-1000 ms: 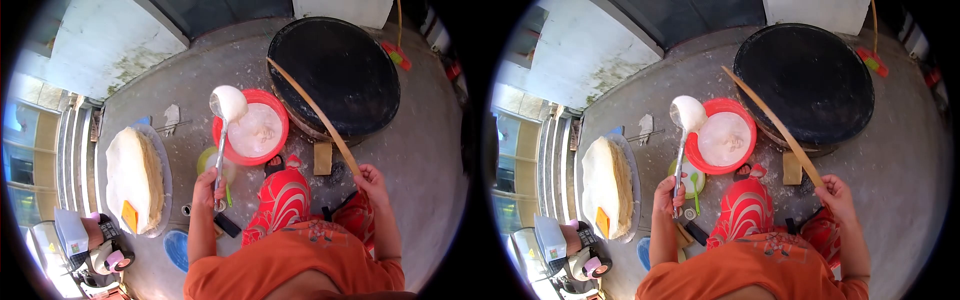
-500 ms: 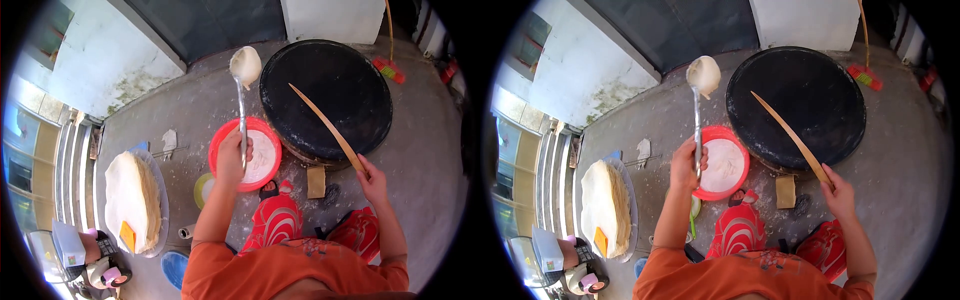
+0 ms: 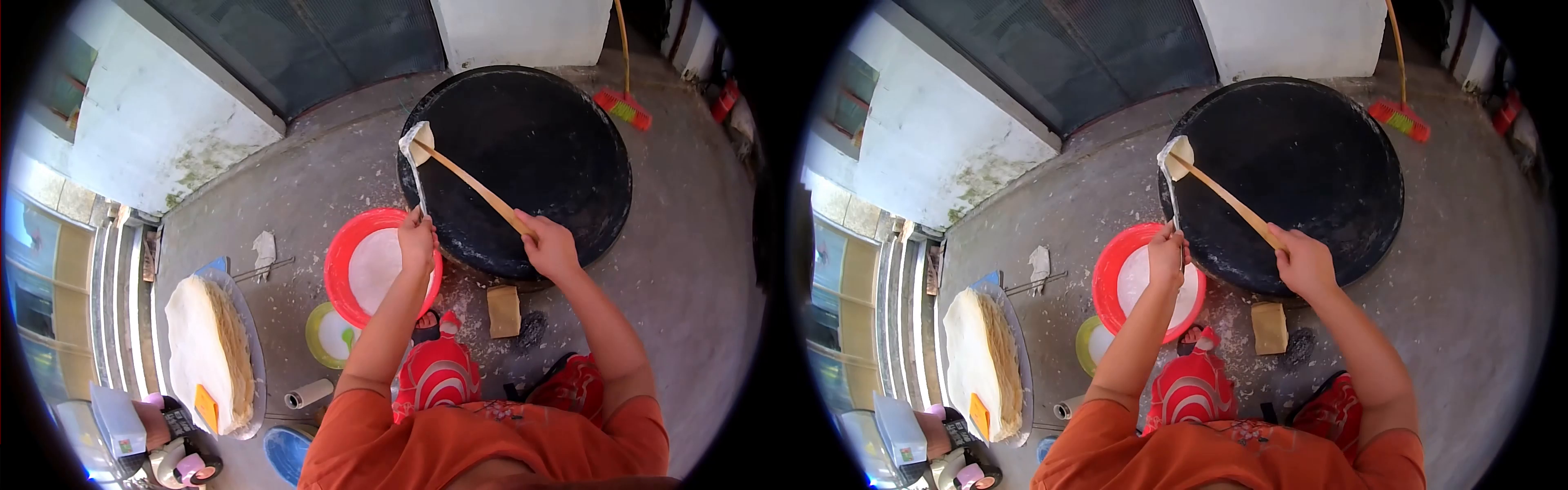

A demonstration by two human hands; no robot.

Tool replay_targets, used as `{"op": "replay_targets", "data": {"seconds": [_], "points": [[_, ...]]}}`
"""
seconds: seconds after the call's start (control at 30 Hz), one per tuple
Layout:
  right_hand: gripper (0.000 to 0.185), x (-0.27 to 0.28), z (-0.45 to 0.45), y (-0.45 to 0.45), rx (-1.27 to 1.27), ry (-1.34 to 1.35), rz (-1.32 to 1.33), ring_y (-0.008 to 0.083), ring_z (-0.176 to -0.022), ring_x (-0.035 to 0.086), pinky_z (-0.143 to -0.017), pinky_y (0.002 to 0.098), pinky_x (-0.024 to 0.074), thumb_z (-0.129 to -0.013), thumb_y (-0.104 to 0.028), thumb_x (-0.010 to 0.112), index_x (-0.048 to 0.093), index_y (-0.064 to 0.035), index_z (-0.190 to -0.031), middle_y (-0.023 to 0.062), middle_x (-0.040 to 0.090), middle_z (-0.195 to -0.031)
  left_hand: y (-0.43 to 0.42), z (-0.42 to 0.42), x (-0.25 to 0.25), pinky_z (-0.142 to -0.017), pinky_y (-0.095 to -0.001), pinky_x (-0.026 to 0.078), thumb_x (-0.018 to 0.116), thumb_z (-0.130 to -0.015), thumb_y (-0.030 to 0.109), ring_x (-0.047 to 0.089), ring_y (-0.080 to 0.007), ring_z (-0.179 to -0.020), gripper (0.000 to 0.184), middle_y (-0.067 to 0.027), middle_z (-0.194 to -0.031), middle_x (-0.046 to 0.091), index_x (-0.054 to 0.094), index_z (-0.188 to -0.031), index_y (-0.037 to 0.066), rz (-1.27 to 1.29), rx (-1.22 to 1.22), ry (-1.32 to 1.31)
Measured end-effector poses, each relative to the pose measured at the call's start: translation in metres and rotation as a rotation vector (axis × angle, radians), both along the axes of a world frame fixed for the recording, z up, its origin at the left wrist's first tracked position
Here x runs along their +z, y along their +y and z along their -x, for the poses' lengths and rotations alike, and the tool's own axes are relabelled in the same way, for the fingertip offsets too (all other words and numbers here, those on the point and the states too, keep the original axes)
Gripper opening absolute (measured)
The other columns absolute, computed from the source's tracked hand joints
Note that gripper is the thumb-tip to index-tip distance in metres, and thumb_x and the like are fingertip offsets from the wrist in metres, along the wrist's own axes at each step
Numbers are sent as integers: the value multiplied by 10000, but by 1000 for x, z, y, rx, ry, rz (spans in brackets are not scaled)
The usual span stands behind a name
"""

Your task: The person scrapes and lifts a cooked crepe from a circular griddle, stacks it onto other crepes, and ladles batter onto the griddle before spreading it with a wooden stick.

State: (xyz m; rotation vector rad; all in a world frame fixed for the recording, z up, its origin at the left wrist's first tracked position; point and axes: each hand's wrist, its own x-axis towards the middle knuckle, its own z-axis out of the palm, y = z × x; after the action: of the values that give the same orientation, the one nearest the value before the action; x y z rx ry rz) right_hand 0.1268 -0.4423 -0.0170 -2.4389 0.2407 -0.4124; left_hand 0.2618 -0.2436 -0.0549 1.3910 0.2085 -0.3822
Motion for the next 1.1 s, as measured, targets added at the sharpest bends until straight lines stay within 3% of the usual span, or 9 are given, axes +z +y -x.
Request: {"op": "replay_targets", "data": {"seconds": [0.2, 0.27, 0.43, 0.6, 0.77, 0.87, 0.93, 1.0, 1.1], "points": [[397, 13, 0, -1, -13, 10, -72, 291, -734, 575, -656, 343, 473, -721, -56, 553, 581, -131, -1110, 109, 592, -841, 7, 9, -1, -364, -206, 341, 439, -849, -4, 425, -80, -432, 224, -22, -627, 490, 552, -1043, -14, -42, 57, -28], [393, 11, 2, -1, -49, 45, -91, 290, -749, 579, -669, 341, 475, -718, -59, 554, 587, -130, -1103, 108, 600, -859, 5, 15, 6, -388, -200, 338, 470, -843, -4, 420, -76, -472, 369, -22, -650, 480, 468, -1211, -23, -82, 99, -63], [393, -22, 0, -9, -51, 11, -104, 296, -771, 580, -690, 351, 473, -709, -64, 561, 594, -129, -1094, 119, 603, -878, 1, 10, 8, -378, -204, 351, 440, -859, 10, 435, -86, -449, 248, -29, -637, 496, 535, -1088, -7, -28, 57, -59], [390, -8, 5, -18, -29, -2, -59, 294, -764, 578, -688, 349, 475, -708, -57, 554, 590, -124, -1090, 109, 596, -856, -8, -46, -20, -360, -227, 368, 425, -866, 62, 426, -102, -440, 161, -32, -621, 469, 522, -989, 27, -24, -70, -20], [443, 11, 22, -22, -54, 101, 158, 269, -687, 554, -618, 352, 466, -691, -42, 557, 563, -128, -1126, 84, 543, -753, -11, -77, 40, -371, -241, 374, 389, -871, 99, 434, -132, -461, 224, -77, -651, 478, 483, -1043, -10, 79, -60, 46], [516, -16, 18, -21, 223, -35, 562, 211, -672, 512, -579, 322, 436, -676, -67, 550, 505, -103, -1189, 45, 508, -781, -7, -91, 80, -392, -238, 380, 334, -906, 141, 432, -125, -467, 281, -88, -667, 479, 469, -1068, -45, 517, -164, 102], [497, -28, 4, -18, 241, -64, 635, 202, -675, 507, -586, 310, 432, -692, -68, 528, 504, -93, -1188, 41, 504, -785, -6, -94, 108, -404, -236, 385, 321, -912, 149, 427, -120, -476, 303, -83, -676, 469, 451, -1095, -55, 629, -210, 125], [462, -38, -16, -17, 232, -102, 778, 184, -694, 495, -611, 286, 421, -730, -75, 471, 500, -77, -1191, 35, 494, -813, -5, -93, 134, -413, -235, 381, 303, -899, 86, 403, -114, -473, 331, -58, -678, 433, 407, -1161, -88, 1225, -352, 430], [464, -29, -56, -19, 100, -135, 847, 211, -675, 519, -591, 315, 439, -713, -64, 510, 516, -95, -1176, 51, 509, -786, 1, -90, 156, -411, -246, 386, 289, -894, 57, 396, -118, -466, 357, -50, -678, 414, 367, -1200, -111, 1446, -441, 505]]}}
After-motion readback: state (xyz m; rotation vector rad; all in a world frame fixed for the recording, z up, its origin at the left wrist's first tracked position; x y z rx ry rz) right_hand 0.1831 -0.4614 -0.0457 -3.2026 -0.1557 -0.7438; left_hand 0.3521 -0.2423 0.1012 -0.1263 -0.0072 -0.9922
